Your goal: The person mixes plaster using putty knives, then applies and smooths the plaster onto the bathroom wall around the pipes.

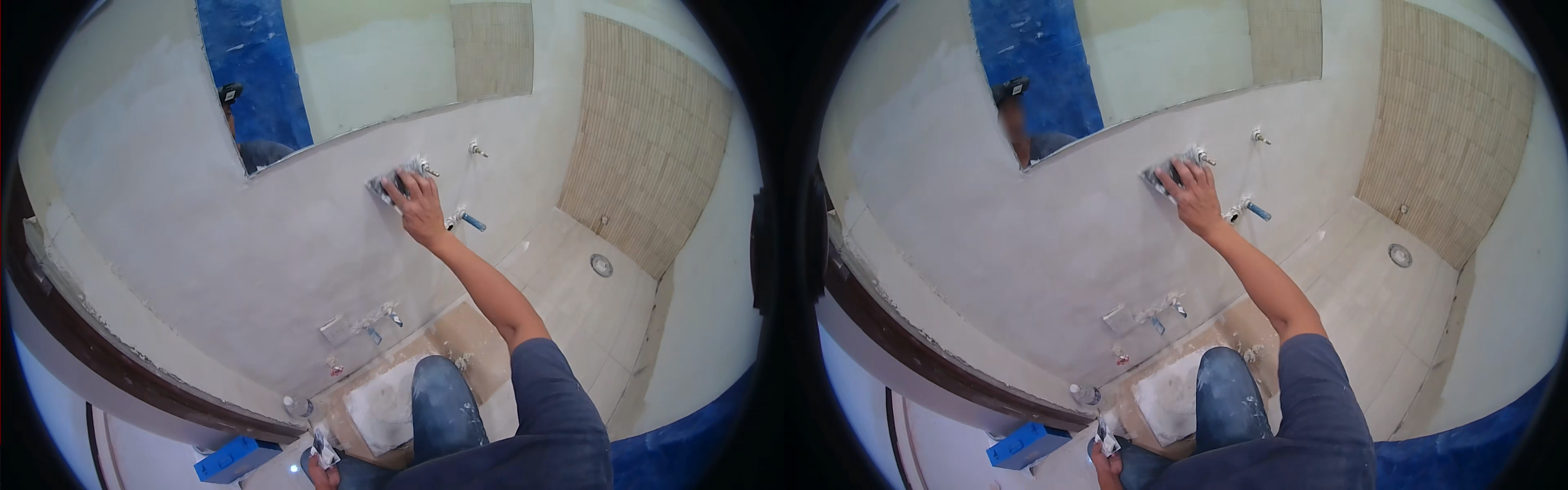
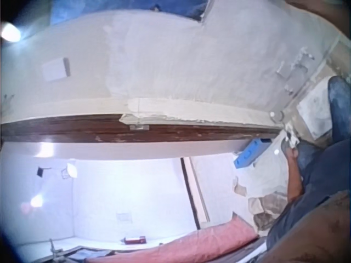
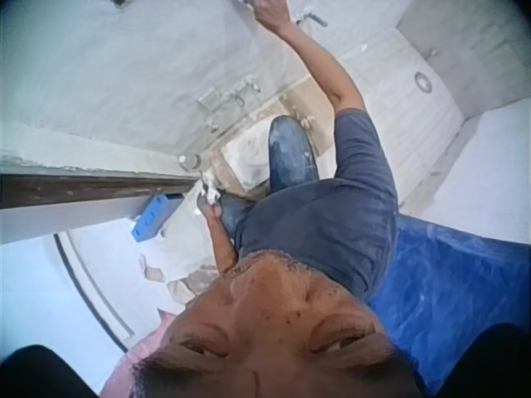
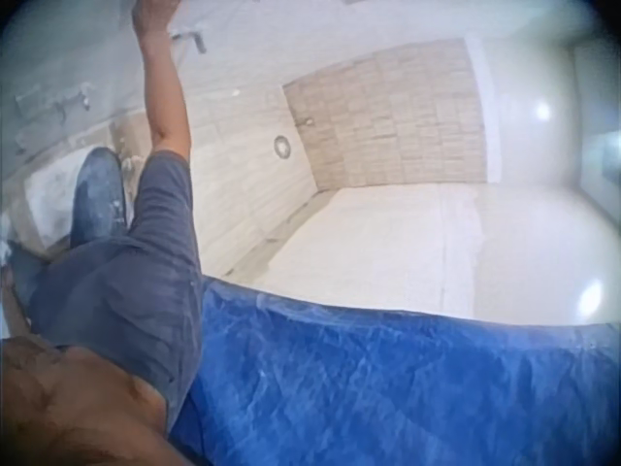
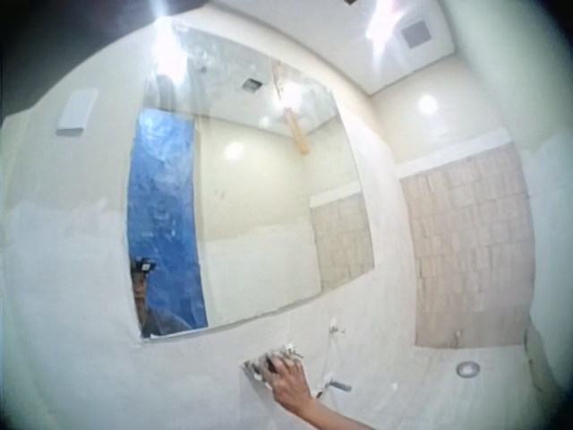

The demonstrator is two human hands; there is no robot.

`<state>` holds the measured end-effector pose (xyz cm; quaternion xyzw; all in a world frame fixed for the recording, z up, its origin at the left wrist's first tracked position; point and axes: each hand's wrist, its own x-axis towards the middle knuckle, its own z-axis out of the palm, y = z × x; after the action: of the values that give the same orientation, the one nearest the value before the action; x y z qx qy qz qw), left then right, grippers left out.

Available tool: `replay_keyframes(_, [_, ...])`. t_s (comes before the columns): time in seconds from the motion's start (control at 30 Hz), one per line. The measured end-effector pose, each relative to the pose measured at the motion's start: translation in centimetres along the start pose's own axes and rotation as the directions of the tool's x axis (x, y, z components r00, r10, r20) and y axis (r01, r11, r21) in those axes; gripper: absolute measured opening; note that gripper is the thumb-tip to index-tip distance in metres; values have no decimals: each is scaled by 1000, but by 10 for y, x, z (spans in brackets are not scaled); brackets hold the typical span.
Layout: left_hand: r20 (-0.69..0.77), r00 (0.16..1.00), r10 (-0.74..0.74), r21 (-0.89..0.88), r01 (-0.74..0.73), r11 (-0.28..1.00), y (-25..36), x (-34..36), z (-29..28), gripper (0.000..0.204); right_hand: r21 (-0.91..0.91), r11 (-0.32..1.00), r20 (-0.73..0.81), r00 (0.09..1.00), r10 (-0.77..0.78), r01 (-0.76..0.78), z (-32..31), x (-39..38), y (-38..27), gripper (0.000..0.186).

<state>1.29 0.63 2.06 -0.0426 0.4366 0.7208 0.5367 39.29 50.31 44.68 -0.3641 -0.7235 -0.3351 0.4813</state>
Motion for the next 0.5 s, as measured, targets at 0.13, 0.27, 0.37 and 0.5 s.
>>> replay_keyframes(0.13, [-24,999,-25,-21,24,999,-3,-1,4,29,-63,995,54,996,-74,77,-35,4,4,63])
replay_keyframes(0.27, [-8,1000,-6,-8,6,1000,-6,4,3,31,-88,996,-79,996,-40,33,-38,52,8,62])
replay_keyframes(0.37, [39,999,-16,-26,17,1000,-3,7,-7,31,-74,996,-160,985,-61,49,-23,82,3,63])
replay_keyframes(0.5, [9,1000,-26,-34,26,999,-7,7,-1,31,-54,999,-187,982,-17,7,-8,76,-1,64])
